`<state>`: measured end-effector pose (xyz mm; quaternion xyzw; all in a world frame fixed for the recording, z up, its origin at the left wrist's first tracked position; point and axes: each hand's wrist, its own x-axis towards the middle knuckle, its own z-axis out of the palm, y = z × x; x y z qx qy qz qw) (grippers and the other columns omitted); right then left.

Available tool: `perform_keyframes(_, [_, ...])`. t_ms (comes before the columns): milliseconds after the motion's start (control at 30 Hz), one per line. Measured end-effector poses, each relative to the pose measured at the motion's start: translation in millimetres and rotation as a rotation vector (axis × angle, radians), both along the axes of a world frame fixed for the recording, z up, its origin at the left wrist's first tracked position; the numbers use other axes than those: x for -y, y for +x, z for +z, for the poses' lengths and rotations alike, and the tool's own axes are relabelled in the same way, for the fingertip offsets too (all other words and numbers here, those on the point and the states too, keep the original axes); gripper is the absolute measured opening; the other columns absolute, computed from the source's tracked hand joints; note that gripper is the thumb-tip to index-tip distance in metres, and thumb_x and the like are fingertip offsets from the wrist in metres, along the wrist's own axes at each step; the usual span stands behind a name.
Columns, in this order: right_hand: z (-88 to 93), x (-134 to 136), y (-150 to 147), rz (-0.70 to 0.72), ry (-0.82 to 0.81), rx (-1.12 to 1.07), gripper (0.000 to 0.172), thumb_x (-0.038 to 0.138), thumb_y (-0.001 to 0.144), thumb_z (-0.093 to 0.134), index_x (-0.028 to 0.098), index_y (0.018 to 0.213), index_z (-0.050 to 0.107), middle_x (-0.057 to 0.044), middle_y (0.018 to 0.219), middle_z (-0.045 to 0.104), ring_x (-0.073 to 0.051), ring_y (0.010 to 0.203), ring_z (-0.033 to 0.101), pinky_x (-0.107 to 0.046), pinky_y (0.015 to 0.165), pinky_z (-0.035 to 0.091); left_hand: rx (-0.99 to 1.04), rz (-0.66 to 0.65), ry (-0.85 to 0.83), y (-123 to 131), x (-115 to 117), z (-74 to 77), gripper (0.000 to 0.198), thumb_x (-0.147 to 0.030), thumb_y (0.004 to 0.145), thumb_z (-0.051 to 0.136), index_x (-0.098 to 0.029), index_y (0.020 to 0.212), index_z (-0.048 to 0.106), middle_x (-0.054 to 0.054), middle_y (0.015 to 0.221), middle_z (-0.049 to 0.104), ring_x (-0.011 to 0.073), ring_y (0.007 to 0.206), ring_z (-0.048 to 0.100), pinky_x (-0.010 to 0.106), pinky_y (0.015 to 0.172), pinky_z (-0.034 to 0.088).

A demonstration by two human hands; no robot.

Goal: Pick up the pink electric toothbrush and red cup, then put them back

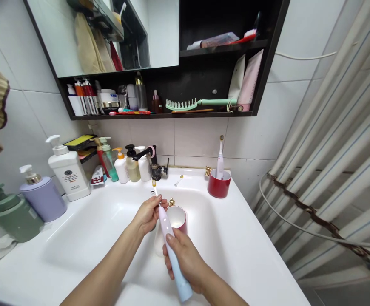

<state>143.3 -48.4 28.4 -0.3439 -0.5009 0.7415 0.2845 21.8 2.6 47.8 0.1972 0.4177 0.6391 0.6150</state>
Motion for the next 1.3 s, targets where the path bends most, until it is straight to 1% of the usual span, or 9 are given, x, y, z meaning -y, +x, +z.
perform_keyframes(167, [-0.6,-0.5,-2.5,-0.061,0.087,0.045,0.023,0.040,0.072,0.035,0.018,0.076,0.036,0.004,0.059,0.040,-0.003,0.038,0.037,-0.016,0.032,0.029,-0.050,-0.073,0.033,7.6,4.1,1.1,0.007,-0.014,0.066,0.048,-0.011,0.061,0.048,0.005,0.055,0.056,0.0093,0.049,0.053,0.020,0.052,0.042])
perform_keyframes(333, [-1.0,0.5,-3.5,-0.117,0.209,0.116,0.022,0.038,0.071,0.037,0.018,0.078,0.035,0.005,0.056,0.039,-0.003,0.036,0.035,-0.016,0.030,0.028,-0.034,-0.092,0.062,9.6,5.5,2.0,0.008,-0.014,0.067,0.047,-0.012,0.060,0.047,0.003,0.053,0.055,0.0087,0.047,0.052,0.021,0.052,0.041])
perform_keyframes(500, [-1.8,-0.4,-0.9,-0.030,0.069,-0.018,0.023,0.041,0.073,0.033,0.018,0.074,0.035,0.005,0.057,0.039,-0.003,0.038,0.036,-0.015,0.032,0.030,0.005,-0.138,0.092,9.9,5.4,1.6,0.010,-0.014,0.067,0.045,-0.012,0.058,0.044,0.002,0.051,0.052,0.0085,0.047,0.051,0.023,0.056,0.041])
perform_keyframes(667, [-5.0,-2.3,-2.8,-0.099,0.193,0.033,0.023,0.041,0.071,0.038,0.019,0.077,0.035,0.006,0.053,0.038,-0.003,0.036,0.035,-0.015,0.030,0.029,-0.052,-0.151,0.133,10.4,5.8,1.8,0.008,-0.018,0.066,0.047,-0.013,0.062,0.044,0.000,0.051,0.051,0.0086,0.047,0.051,0.022,0.054,0.039])
perform_keyframes(700, [-5.2,-2.0,-3.3,-0.097,0.185,0.024,0.023,0.041,0.071,0.038,0.019,0.077,0.035,0.006,0.054,0.039,-0.003,0.036,0.035,-0.015,0.030,0.029,-0.048,-0.160,0.138,10.3,6.0,2.1,0.008,-0.018,0.066,0.047,-0.013,0.062,0.043,0.000,0.050,0.050,0.0087,0.047,0.050,0.021,0.053,0.038])
perform_keyframes(833, [-3.0,-0.2,-3.5,-0.026,0.011,-0.109,0.024,0.043,0.071,0.036,0.019,0.073,0.035,0.005,0.059,0.040,-0.003,0.038,0.037,-0.015,0.032,0.031,0.013,-0.194,0.144,9.3,6.7,3.6,0.009,-0.018,0.065,0.048,-0.013,0.061,0.041,-0.002,0.048,0.047,0.0085,0.047,0.050,0.020,0.051,0.037])
perform_keyframes(1000, [2.0,0.0,-1.5,0.016,-0.082,-0.185,0.025,0.043,0.071,0.036,0.019,0.073,0.035,0.004,0.060,0.041,-0.002,0.038,0.036,-0.015,0.031,0.032,0.115,-0.242,0.214,8.3,8.3,5.8,0.011,-0.019,0.064,0.050,-0.014,0.061,0.041,-0.004,0.047,0.046,0.0069,0.046,0.048,0.021,0.056,0.038])
perform_keyframes(1167, [0.2,1.0,-4.0,-0.052,0.100,-0.051,0.023,0.041,0.070,0.039,0.018,0.073,0.036,0.005,0.056,0.040,-0.003,0.036,0.037,-0.016,0.031,0.031,0.081,-0.229,0.224,10.5,9.1,4.3,0.012,-0.021,0.063,0.050,-0.014,0.062,0.041,-0.004,0.047,0.046,0.0079,0.045,0.049,0.021,0.054,0.038])
perform_keyframes(1300, [-2.5,0.2,-5.6,-0.049,0.113,-0.024,0.024,0.042,0.071,0.035,0.019,0.072,0.036,0.005,0.057,0.040,-0.003,0.037,0.037,-0.016,0.031,0.031,0.052,-0.189,0.197,11.1,7.7,2.1,0.011,-0.022,0.065,0.049,-0.013,0.064,0.043,-0.002,0.048,0.048,0.0083,0.046,0.050,0.022,0.055,0.039])
